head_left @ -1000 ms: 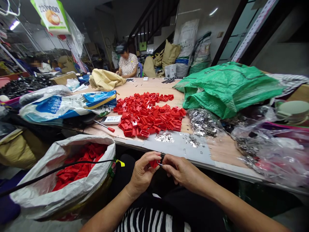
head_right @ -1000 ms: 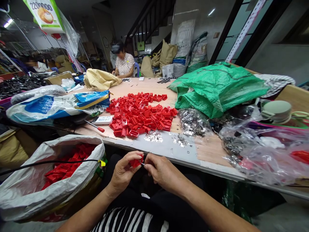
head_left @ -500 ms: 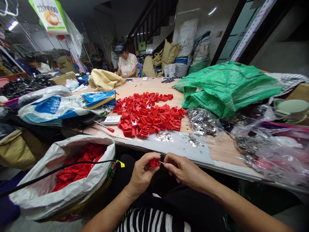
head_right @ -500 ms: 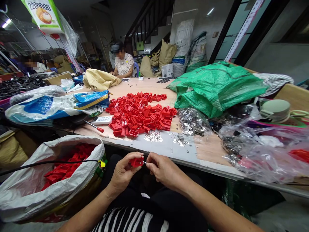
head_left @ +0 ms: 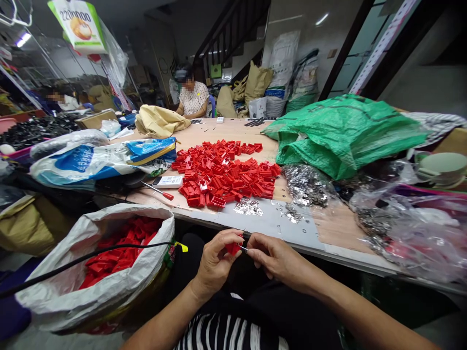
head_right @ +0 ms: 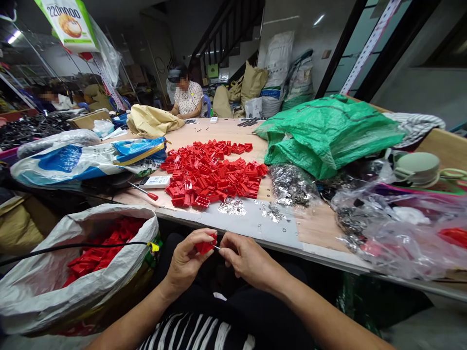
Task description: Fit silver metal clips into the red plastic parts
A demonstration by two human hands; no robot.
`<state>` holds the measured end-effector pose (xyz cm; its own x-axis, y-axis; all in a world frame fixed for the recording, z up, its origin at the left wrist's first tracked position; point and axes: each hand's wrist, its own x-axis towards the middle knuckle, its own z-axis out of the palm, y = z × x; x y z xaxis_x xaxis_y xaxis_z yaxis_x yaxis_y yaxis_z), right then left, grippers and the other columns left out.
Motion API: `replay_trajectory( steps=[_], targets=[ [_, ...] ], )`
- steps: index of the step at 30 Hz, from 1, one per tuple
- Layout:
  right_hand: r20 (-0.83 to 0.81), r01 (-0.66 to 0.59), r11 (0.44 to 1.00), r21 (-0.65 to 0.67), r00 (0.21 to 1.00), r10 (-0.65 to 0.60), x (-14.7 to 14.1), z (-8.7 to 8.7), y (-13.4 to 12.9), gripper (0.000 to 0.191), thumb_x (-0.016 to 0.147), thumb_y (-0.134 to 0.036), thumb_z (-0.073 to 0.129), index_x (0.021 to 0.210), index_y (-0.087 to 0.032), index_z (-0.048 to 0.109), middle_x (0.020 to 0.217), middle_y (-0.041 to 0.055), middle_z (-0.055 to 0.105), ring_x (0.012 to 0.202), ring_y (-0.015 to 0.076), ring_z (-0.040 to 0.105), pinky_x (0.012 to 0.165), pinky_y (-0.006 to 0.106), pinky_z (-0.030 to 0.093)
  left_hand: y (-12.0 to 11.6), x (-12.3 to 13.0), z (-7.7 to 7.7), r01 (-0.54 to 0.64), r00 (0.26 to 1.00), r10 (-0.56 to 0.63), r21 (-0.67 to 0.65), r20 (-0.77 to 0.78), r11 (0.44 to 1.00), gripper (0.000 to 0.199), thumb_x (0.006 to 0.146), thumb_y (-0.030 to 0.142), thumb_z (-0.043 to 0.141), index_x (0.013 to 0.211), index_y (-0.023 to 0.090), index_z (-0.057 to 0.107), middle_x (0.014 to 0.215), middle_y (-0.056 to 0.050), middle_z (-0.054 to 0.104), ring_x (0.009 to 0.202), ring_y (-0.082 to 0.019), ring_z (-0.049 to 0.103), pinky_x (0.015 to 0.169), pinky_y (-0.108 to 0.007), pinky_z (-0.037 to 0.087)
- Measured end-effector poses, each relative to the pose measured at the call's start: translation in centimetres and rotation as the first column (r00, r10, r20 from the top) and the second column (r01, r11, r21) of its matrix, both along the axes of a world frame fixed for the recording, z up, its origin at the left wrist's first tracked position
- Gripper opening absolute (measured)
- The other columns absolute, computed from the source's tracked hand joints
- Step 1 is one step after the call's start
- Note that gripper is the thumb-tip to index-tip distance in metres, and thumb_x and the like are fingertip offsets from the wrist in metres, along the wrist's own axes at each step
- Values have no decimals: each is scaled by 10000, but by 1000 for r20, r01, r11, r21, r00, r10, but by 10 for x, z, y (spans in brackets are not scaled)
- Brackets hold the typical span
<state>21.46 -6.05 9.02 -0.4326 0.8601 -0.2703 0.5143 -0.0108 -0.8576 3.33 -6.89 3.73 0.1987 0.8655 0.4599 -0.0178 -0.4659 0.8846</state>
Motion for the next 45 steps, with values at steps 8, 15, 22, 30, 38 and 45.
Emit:
replay_trajectory(
  steps=[8, 15, 22, 30, 38, 45],
  targets=[
    [20, -10, 1000, -4, 1000, 10, 1, 1, -1, 113, 898, -272, 439, 821, -200, 480, 651, -41, 537, 448, 67, 459, 406, 167, 337, 0, 1, -1, -10, 1000, 10, -17, 10, 1000, 247, 819, 110, 624, 1033, 230, 645, 1138, -63, 647, 1068, -199, 610, 934, -350, 495],
    [4, -33, 999, 26, 999, 33, 1, 0, -2, 129, 905, -289, 442, 816, -203, 479, 650, -44, 533, 455, 66, 462, 413, 164, 341, 0, 2, 1, -14, 1000, 14, -6, 13, 1000, 248, 817, 108, 624, 1032, 229, 645, 1134, -65, 649, 1072, -201, 609, 936, -350, 494],
    [14, -32, 999, 24, 999, 31, 2, -3, -1, 121, 900, -277, 443, 813, -203, 480, 649, -41, 539, 451, 67, 466, 412, 165, 344, 0, 1, 0, -6, 1000, 6, -11, 11, 1000, 252, 817, 106, 624, 1036, 229, 648, 1135, -67, 646, 1073, -202, 608, 933, -347, 495],
    [26, -24, 1000, -5, 999, 24, 0, -4, 1, 100, 883, -241, 444, 800, -201, 480, 626, -48, 517, 450, 65, 437, 406, 163, 324, -1, 2, -2, -18, 999, 18, 6, -29, 1000, 299, 811, 56, 600, 1039, 242, 653, 1135, -55, 647, 1075, -193, 604, 930, -332, 488],
    [-6, -34, 993, -109, 999, 33, 2, -8, 4, 79, 870, -215, 443, 799, -198, 473, 610, -58, 508, 435, 59, 411, 401, 163, 311, 0, 0, -4, 45, 997, -46, -21, -60, 999, 358, 784, 8, 599, 1042, 249, 657, 1138, -51, 652, 1072, -189, 606, 930, -326, 484],
    [74, -31, 1000, -2, 997, 31, 2, -4, 2, 107, 886, -275, 456, 821, -205, 505, 640, -46, 542, 482, 77, 456, 427, 177, 316, 1, 2, -5, 15, 998, -10, -86, 54, 996, 251, 802, 118, 645, 1029, 225, 650, 1134, -62, 653, 1084, -199, 606, 953, -341, 482]
  ],
)
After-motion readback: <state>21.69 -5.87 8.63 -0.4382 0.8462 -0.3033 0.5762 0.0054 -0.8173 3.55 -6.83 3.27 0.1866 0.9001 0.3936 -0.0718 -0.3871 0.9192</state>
